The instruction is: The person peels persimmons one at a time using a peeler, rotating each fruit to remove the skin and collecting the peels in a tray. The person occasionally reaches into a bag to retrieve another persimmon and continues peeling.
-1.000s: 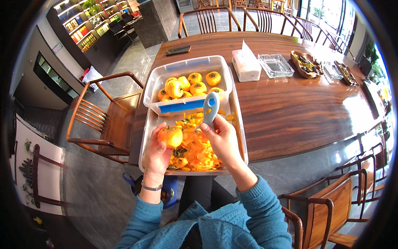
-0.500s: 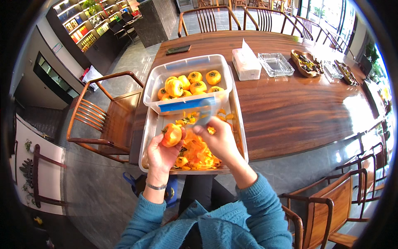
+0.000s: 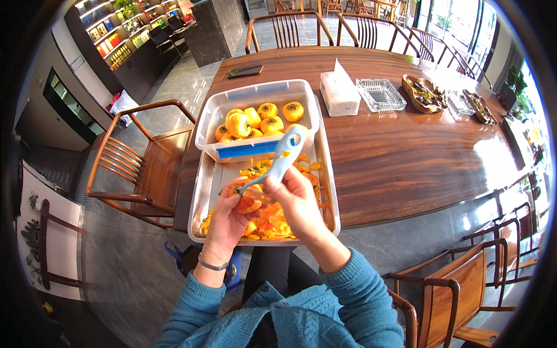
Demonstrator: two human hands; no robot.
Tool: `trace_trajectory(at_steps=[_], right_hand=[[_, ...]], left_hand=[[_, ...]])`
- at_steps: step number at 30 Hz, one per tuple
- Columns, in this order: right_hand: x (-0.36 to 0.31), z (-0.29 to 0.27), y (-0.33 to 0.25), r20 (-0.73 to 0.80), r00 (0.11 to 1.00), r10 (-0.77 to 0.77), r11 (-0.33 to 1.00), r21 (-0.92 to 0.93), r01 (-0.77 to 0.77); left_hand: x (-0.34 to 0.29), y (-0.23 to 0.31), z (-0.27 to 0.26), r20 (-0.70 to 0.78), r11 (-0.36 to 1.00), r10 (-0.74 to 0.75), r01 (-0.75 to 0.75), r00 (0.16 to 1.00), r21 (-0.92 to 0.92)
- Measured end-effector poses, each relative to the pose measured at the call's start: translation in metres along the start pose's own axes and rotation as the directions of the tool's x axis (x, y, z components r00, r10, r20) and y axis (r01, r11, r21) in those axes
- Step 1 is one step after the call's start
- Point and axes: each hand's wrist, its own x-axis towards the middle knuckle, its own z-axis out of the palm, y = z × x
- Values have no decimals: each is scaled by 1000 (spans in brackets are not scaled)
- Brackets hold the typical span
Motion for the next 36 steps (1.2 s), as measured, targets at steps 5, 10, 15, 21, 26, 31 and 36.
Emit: trace_trajectory(at_steps=[5,10,15,21,26,31,36], right_hand=[[-5,16,3,103,993,56,994,-100,-45],[-2,20,-3,81,991,105,994,-17,-104],[0,14,-6,176,978,113,993,-58,-105],[34,-7,-1,-198,978,67,994,-72,-82],[19,-6,11,-16,999,51,999,-16,-51],[11,9,16,50,998,50,993,101,-55],[8,18,17,16,997,70,995,76,-71]], left_hand=[[1,-2,0,12,982,-139,139,990,-129],[-3,3,-4,25,986,-148,146,989,83],[-5,16,-8,47,965,-157,143,986,222],[-9,21,-14,82,938,-253,223,964,267],[2,15,-15,49,943,-134,112,990,313],[6,12,-9,26,962,-76,66,997,264],[0,7,-8,29,956,43,-49,999,288]])
